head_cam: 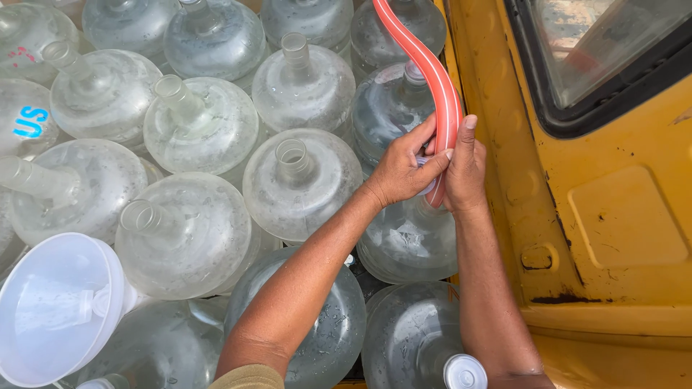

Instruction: The person fills large plastic water jugs using a hose, moving it from one jug to the next while holding it in place. They also handle a funnel and bottle caps while managing the filling process.

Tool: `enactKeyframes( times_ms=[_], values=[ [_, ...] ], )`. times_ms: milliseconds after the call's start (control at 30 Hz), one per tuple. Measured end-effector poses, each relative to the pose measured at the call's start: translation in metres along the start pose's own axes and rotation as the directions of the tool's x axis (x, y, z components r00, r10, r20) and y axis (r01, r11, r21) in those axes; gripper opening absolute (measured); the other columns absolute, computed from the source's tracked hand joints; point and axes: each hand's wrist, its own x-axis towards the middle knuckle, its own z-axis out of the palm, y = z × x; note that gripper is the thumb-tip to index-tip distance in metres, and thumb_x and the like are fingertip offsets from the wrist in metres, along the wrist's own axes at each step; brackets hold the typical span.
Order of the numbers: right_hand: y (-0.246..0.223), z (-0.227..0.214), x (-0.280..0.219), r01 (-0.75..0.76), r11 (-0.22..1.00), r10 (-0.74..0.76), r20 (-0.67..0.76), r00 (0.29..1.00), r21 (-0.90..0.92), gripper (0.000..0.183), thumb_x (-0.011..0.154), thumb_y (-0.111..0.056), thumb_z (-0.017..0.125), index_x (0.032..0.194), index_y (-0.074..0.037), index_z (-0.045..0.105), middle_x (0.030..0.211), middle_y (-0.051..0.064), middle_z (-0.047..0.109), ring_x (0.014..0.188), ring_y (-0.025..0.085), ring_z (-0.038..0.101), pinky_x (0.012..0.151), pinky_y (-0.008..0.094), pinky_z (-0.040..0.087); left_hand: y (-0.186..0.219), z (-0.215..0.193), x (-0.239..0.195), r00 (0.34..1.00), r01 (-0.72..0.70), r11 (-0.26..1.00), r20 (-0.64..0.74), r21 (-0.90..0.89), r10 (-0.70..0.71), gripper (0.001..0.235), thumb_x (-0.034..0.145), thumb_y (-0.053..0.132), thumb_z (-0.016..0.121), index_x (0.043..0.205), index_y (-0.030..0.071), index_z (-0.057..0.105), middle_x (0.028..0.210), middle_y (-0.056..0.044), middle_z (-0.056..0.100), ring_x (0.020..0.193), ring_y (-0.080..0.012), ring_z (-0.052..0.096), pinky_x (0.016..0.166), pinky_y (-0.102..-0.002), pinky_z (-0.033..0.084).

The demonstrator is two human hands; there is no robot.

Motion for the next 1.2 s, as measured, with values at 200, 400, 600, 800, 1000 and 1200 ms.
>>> enactKeyframes(
  times_ms=[200,400,600,800,1000,1200],
  values=[
    [-0.007,0.003,-0.003,0.009,1.0,-0.009,-0.002,1.0,0.001,0.069,0.105,-0.069,0.039,0.087,-0.006,0.061,0.072,0.003,0.057,0.064,0.011,0.058,0.056,0.024,0.052,0.009,-0.002,0.002,1.0,-0.007,1.0,0.0,-0.011,0.007,0.071,0.099,0.017,0.069,0.162,0.01,0.037,0.122,-0.006,0.071,0.111,-0.0134,0.069,0.103,-0.033,0.056],
    [-0.013,0.003,-0.004,0.067,0.996,-0.067,-0.002,0.998,-0.052,0.071,0.104,-0.07,0.038,0.088,-0.006,0.061,0.075,0.004,0.06,0.067,0.011,0.061,0.059,0.024,0.055,0.016,-0.002,0.002,1.0,-0.029,0.999,-0.009,-0.037,0.029,0.071,0.1,0.017,0.069,0.162,0.008,0.037,0.123,-0.007,0.071,0.111,-0.0138,0.069,0.103,-0.033,0.057],
    [-0.014,0.002,-0.005,0.055,0.998,-0.055,0.006,0.998,-0.042,0.072,0.104,-0.07,0.038,0.088,-0.005,0.062,0.076,0.005,0.062,0.068,0.011,0.061,0.061,0.024,0.055,0.02,-0.002,0.001,0.999,-0.052,0.998,-0.013,-0.041,0.052,0.07,0.101,0.018,0.068,0.162,0.007,0.036,0.126,-0.007,0.071,0.116,-0.0147,0.07,0.105,-0.033,0.057],
    [-0.016,0.001,-0.006,0.053,0.998,-0.053,0.015,0.999,-0.038,0.073,0.105,-0.07,0.039,0.088,-0.004,0.064,0.079,0.006,0.063,0.071,0.011,0.063,0.063,0.024,0.056,0.023,-0.001,0.001,0.999,-0.048,0.998,-0.016,-0.039,0.048,0.071,0.101,0.018,0.068,0.162,0.007,0.035,0.128,-0.008,0.071,0.117,-0.0157,0.07,0.105,-0.034,0.056],
    [-0.013,0.0,-0.004,0.034,0.999,-0.034,0.007,0.999,-0.043,0.072,0.104,-0.07,0.037,0.087,-0.005,0.062,0.076,0.006,0.061,0.067,0.011,0.062,0.058,0.024,0.055,0.021,0.0,0.001,1.0,-0.027,0.999,-0.013,-0.035,0.027,0.071,0.101,0.019,0.068,0.162,0.008,0.036,0.126,-0.008,0.072,0.116,-0.0154,0.07,0.105,-0.034,0.057],
    [-0.011,0.0,-0.004,0.014,0.999,-0.014,-0.004,1.0,-0.045,0.072,0.103,-0.07,0.037,0.087,-0.004,0.062,0.076,0.007,0.062,0.068,0.012,0.064,0.059,0.026,0.058,0.02,0.0,0.001,1.0,-0.012,1.0,-0.018,-0.013,0.011,0.072,0.099,0.019,0.068,0.162,0.009,0.035,0.125,-0.008,0.072,0.114,-0.0152,0.07,0.104,-0.034,0.057]
  ],
)
